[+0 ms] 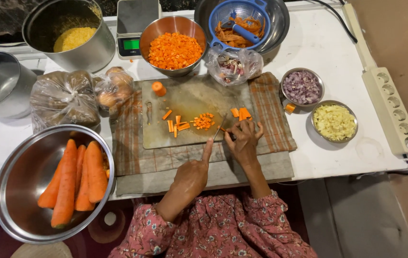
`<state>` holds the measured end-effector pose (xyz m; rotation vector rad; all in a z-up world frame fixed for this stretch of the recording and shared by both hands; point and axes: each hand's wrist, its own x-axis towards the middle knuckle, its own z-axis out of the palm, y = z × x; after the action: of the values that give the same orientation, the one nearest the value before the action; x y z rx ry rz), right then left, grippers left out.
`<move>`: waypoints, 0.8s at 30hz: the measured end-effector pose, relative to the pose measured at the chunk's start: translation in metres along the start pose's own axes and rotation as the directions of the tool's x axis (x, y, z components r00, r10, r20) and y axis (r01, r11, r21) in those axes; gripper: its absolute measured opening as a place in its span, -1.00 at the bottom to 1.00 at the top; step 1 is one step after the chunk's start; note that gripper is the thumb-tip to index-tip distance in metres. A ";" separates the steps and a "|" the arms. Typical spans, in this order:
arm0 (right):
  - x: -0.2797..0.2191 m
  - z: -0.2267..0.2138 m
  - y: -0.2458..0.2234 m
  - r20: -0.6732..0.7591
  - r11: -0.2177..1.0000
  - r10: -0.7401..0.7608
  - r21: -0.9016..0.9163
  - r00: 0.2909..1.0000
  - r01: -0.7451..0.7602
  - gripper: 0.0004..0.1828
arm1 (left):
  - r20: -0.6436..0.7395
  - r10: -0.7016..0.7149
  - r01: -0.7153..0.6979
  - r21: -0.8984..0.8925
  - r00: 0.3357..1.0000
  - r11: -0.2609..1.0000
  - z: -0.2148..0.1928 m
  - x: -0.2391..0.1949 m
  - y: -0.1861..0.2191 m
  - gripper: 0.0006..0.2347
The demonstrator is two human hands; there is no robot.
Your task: Cutting carrots into small pieces on a wooden cutting board using a kitchen knife
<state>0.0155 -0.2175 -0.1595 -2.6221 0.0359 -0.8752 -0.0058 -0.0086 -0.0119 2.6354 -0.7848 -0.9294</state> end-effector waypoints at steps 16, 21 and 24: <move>-0.003 0.007 0.004 0.003 1.000 0.005 0.000 1.000 -0.005 -0.88 | -0.062 0.066 -0.067 -0.013 0.996 0.998 -0.004 -0.009 -0.001 -0.24; -0.005 0.007 0.004 0.011 1.000 0.028 0.010 1.000 -0.028 -0.89 | -0.001 0.036 -0.036 -0.021 0.999 0.999 0.001 -0.001 -0.001 -0.23; -0.001 0.003 -0.001 0.006 0.999 0.023 0.041 1.000 -0.023 -0.89 | -0.009 0.046 -0.046 -0.003 0.999 0.999 0.001 0.002 0.000 -0.25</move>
<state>0.0162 -0.2157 -0.1617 -2.5813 0.0460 -0.8523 -0.0051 -0.0099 -0.0136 2.6057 -0.8372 -0.9058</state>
